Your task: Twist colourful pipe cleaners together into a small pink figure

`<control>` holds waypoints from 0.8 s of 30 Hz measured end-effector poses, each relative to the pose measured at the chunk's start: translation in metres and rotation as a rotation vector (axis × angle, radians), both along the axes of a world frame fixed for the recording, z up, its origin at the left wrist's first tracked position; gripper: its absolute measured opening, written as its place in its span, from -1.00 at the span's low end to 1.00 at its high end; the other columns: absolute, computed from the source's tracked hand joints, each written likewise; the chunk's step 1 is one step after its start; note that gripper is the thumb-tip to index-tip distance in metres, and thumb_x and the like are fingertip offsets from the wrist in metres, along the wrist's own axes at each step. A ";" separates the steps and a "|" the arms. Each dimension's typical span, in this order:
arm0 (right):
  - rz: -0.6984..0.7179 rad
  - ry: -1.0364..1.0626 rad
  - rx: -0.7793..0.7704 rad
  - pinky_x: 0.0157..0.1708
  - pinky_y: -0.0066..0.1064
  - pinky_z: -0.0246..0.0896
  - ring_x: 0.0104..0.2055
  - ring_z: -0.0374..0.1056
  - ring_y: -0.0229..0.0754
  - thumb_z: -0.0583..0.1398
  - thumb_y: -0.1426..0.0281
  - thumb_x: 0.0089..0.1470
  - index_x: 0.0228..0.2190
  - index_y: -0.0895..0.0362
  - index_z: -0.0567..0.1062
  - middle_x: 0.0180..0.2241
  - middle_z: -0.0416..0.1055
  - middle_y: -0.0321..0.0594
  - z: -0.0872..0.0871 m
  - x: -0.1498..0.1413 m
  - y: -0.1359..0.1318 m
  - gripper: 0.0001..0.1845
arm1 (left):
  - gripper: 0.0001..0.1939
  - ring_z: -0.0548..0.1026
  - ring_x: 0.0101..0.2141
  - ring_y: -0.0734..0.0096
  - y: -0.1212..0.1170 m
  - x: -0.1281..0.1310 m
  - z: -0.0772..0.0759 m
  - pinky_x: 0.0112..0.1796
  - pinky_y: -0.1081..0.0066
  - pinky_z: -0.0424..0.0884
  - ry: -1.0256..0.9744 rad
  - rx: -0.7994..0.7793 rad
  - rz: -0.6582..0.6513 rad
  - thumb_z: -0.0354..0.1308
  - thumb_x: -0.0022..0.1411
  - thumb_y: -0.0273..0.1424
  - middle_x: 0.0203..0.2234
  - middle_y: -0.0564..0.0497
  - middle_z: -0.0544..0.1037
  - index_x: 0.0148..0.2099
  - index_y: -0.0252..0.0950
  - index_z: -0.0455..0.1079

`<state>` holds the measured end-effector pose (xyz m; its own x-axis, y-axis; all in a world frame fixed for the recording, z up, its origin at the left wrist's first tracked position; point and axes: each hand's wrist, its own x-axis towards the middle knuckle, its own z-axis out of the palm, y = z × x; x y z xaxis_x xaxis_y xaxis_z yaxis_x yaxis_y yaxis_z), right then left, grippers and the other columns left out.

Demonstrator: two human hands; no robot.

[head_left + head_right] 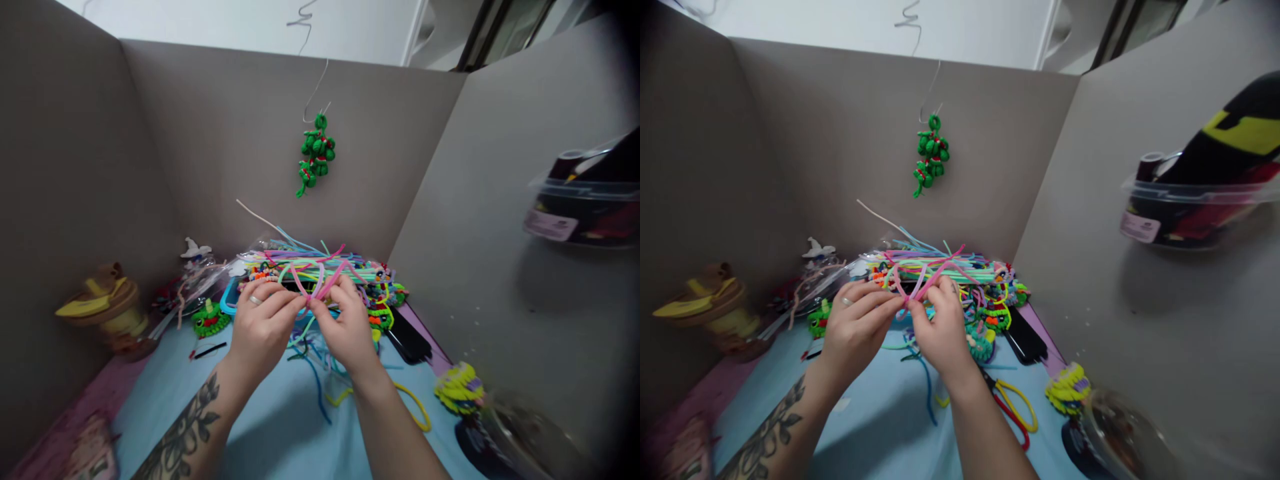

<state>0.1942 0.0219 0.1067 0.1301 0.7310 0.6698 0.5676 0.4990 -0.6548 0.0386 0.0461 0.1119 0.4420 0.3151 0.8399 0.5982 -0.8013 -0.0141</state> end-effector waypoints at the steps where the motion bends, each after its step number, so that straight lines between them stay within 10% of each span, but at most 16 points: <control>1: 0.001 0.002 -0.005 -0.23 -0.31 0.13 -0.26 0.21 -0.14 0.17 0.46 0.05 -0.56 0.10 0.34 -0.38 0.22 -0.26 0.000 0.000 0.000 -0.82 | -0.77 0.49 -0.28 0.29 0.000 0.000 0.000 -0.08 0.20 0.23 0.004 0.004 0.004 0.10 0.21 -0.52 -0.35 0.04 0.63 -0.16 -0.13 0.49; 15: -0.029 0.037 0.012 -0.22 -0.31 0.11 -0.25 0.22 -0.14 0.21 0.41 0.05 -0.58 0.11 0.40 -0.39 0.27 -0.27 0.004 0.007 -0.001 -0.81 | -0.86 0.47 -0.23 0.30 0.003 0.002 -0.001 -0.12 0.24 0.33 -0.218 -0.182 -0.070 0.16 0.19 -0.48 -0.30 -0.01 0.59 -0.17 -0.21 0.43; 24: 0.091 -0.140 -0.029 -0.17 -0.28 0.09 -0.19 0.20 -0.11 0.16 0.48 0.07 -0.55 0.12 0.37 -0.35 0.29 -0.23 0.009 0.014 -0.002 -0.82 | -0.84 0.35 0.03 0.14 -0.001 0.001 0.005 0.08 0.05 0.15 -0.003 -0.168 -0.019 0.15 0.20 -0.47 -0.17 0.01 0.59 -0.15 -0.19 0.45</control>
